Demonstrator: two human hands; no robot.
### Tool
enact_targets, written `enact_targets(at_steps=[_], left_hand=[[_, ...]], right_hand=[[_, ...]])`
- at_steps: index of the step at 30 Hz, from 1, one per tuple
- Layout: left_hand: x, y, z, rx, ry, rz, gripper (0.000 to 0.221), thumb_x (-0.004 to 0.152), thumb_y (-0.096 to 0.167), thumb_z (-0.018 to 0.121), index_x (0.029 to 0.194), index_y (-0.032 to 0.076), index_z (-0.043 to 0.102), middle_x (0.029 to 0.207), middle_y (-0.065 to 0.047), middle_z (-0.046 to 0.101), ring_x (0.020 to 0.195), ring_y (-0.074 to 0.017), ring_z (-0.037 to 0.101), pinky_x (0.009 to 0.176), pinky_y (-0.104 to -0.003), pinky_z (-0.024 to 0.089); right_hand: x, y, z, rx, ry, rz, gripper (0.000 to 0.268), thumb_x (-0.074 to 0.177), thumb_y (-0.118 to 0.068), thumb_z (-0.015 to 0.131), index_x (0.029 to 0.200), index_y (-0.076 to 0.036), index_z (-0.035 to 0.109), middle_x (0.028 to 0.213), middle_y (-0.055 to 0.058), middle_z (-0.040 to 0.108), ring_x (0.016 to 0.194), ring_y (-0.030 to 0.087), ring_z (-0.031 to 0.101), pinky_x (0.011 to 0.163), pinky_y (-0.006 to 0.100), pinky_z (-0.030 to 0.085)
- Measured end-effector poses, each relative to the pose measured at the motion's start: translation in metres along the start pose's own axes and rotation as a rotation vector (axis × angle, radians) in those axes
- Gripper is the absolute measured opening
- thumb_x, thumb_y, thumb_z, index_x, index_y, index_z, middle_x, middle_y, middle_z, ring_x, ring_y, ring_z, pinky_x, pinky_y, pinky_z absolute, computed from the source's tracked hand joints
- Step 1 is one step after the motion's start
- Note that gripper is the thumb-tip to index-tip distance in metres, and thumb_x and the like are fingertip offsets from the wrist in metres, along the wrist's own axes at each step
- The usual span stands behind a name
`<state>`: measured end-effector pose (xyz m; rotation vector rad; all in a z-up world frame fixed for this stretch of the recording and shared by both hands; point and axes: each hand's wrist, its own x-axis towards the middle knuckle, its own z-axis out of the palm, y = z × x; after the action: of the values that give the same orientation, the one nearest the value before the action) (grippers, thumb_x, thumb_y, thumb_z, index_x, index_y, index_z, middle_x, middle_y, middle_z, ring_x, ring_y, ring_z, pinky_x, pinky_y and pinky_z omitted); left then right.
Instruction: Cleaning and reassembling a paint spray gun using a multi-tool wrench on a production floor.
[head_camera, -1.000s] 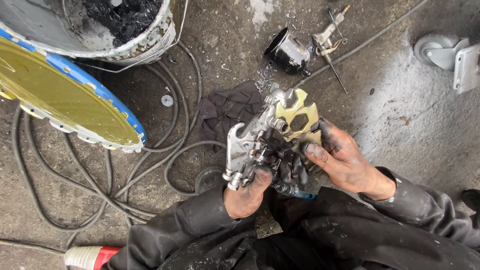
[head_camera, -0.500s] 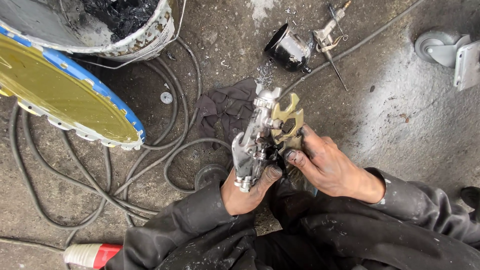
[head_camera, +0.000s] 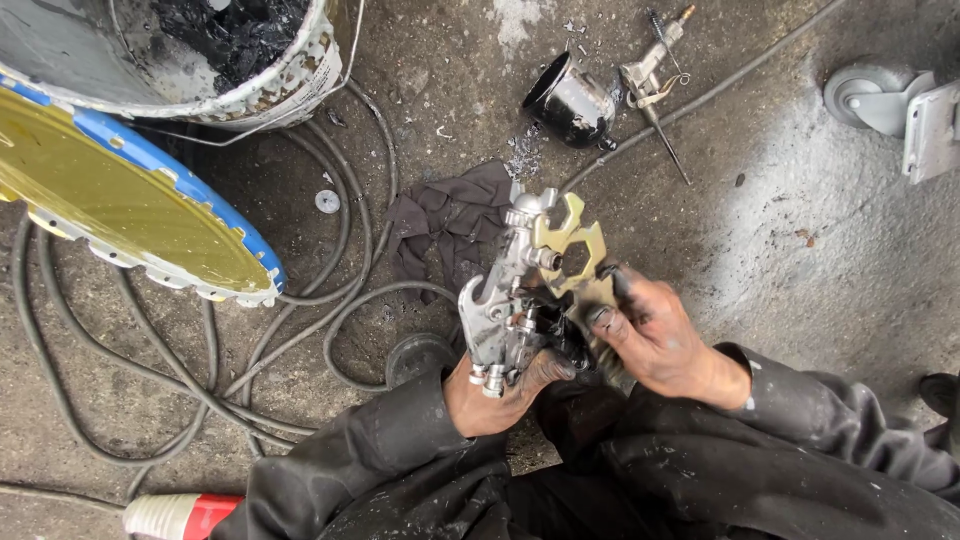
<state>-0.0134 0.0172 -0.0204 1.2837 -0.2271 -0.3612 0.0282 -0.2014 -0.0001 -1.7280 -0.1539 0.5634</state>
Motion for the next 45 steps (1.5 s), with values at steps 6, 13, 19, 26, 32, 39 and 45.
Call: enact_targets(at_steps=[6,13,19,26,32,39,45], left_hand=[[0.003,0.011,-0.004,0.045,-0.005,-0.019,0.044,0.106,0.018,0.057,0.144,0.000,0.045,0.144,-0.017,0.056,0.125,-0.0316,0.063,0.108,-0.042,0.051],[0.008,0.018,-0.006,0.064,-0.010,-0.045,0.044,0.105,0.021,0.058,0.144,0.002,0.048,0.146,-0.017,0.057,0.129,-0.0324,0.063,0.111,-0.042,0.050],[0.009,0.012,0.003,0.043,0.016,-0.099,0.042,0.100,0.023,0.062,0.131,-0.003,0.053,0.131,-0.019,0.061,0.113,-0.0326,0.062,0.101,-0.044,0.048],[0.005,-0.004,0.030,0.264,0.160,-0.117,0.060,0.087,0.040,0.078,0.123,-0.006,0.064,0.122,-0.032,0.068,0.121,-0.0511,0.060,0.098,-0.055,0.055],[0.010,0.017,0.027,0.252,0.178,-0.069,0.050,0.091,0.033,0.074,0.117,-0.009,0.066,0.115,-0.037,0.068,0.116,-0.0544,0.062,0.096,-0.061,0.054],[0.020,0.033,-0.001,0.067,0.065,-0.070,0.042,0.098,0.026,0.067,0.125,-0.005,0.060,0.122,-0.029,0.065,0.116,-0.0445,0.064,0.100,-0.055,0.054],[0.023,0.030,0.013,0.038,0.177,-0.073,0.046,0.091,0.027,0.076,0.119,-0.009,0.067,0.115,-0.038,0.068,0.120,-0.0492,0.063,0.098,-0.058,0.056]], right_hand=[[0.000,-0.031,0.016,-0.132,0.056,0.049,0.027,0.095,-0.032,0.067,0.086,-0.007,0.063,0.056,0.006,0.072,0.049,0.011,0.068,0.045,0.027,0.057],[0.008,-0.037,0.020,-0.268,0.157,-0.108,0.028,0.094,-0.033,0.067,0.090,-0.006,0.066,0.059,0.010,0.069,0.045,0.020,0.069,0.042,0.031,0.056],[0.000,-0.050,0.012,-0.146,0.106,0.025,0.028,0.096,-0.034,0.064,0.093,-0.006,0.066,0.064,0.008,0.067,0.055,0.016,0.066,0.056,0.031,0.057],[-0.004,-0.038,0.009,0.824,-0.245,0.307,0.006,0.102,-0.010,0.057,0.104,-0.006,0.053,0.088,0.002,0.058,0.073,0.015,0.067,0.068,0.036,0.068],[-0.007,-0.012,0.019,0.382,0.040,0.094,0.013,0.093,-0.006,0.066,0.101,0.002,0.060,0.066,0.015,0.069,0.051,0.021,0.072,0.038,0.032,0.063],[0.003,-0.056,0.026,0.478,0.014,0.098,0.014,0.098,-0.009,0.062,0.102,0.003,0.055,0.064,0.018,0.065,0.047,0.025,0.071,0.032,0.035,0.063],[-0.013,-0.042,0.021,0.053,-0.019,0.153,0.030,0.098,-0.004,0.054,0.128,0.001,0.054,0.119,0.009,0.061,0.100,0.016,0.062,0.091,0.027,0.053]])
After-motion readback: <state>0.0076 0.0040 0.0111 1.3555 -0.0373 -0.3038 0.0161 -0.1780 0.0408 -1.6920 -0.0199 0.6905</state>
